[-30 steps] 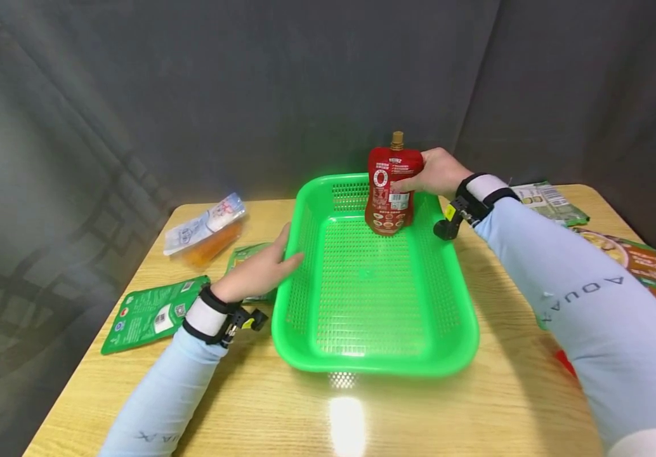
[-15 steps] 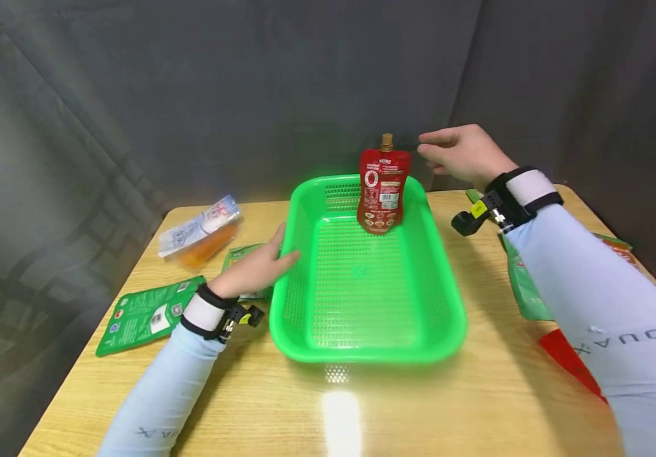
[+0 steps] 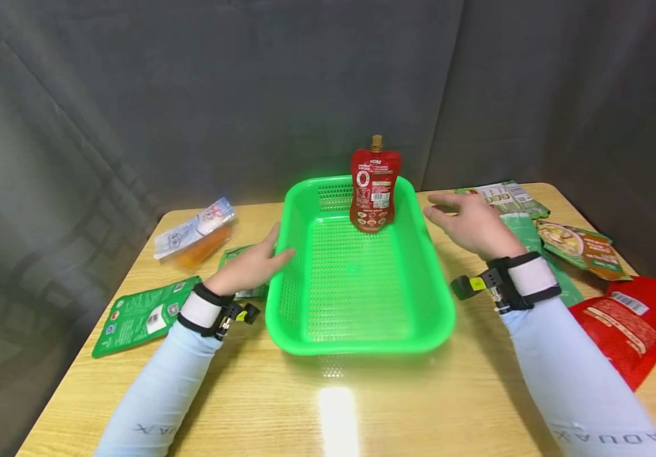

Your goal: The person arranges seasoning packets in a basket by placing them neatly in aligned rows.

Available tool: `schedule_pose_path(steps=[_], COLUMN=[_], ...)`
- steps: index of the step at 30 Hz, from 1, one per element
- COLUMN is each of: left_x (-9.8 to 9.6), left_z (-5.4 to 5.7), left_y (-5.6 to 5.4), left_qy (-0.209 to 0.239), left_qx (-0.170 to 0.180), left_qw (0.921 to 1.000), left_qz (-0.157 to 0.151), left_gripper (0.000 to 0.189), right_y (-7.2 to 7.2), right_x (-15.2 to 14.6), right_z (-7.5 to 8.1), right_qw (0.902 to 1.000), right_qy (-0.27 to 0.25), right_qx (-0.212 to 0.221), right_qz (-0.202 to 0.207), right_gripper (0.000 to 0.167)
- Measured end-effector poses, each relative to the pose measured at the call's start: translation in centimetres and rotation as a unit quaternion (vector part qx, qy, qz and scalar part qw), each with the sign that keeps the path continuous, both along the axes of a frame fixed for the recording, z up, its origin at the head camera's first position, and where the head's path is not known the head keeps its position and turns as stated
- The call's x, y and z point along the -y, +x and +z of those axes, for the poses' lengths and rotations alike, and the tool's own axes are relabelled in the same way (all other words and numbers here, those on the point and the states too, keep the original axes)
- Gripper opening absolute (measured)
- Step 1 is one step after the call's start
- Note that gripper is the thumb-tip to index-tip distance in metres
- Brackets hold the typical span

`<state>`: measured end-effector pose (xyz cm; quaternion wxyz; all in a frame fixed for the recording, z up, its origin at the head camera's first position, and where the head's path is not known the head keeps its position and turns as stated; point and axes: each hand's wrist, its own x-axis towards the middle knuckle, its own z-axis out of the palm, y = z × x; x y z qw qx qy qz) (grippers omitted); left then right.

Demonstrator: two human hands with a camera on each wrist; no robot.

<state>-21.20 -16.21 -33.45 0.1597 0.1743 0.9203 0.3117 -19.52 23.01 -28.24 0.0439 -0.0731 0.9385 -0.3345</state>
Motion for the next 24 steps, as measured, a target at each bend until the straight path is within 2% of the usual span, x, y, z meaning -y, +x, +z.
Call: schedule_pose_path(steps=[6,10,18,24], left_x=[-0.1,-0.1,-0.2,0.6], left_z=[-0.3,-0.5,-0.7,-0.1], left_y=[0.0,-0.1,0.0,0.0], left_qy=[-0.004,0.001,0.015,0.024], left_qx=[-0.007,-0.009,-0.009,-0.027], left_qw=[0.9999,0.9999,0.9998,0.9992], left_qz=[0.006,0.007,0.004,-0.019], left_gripper=[0.089,0.089,0.089,0.082], right_y=[1.0,1.1,0.7,0.6], right_x=[-0.7,-0.9,-1.2,-0.8], right_z=[-2.9,-4.0,-5.2,-5.6], right_qw=[0.9953,0.9919,0.9901,0.9896], right_qy=[-0.085,-0.110,-0.116,-0.123], right_qx=[0.046,0.063,0.078,0.070], right_qz=[0.003,0.008,0.021,0.024], right_gripper=[0.068,0.068,0.072,0.072])
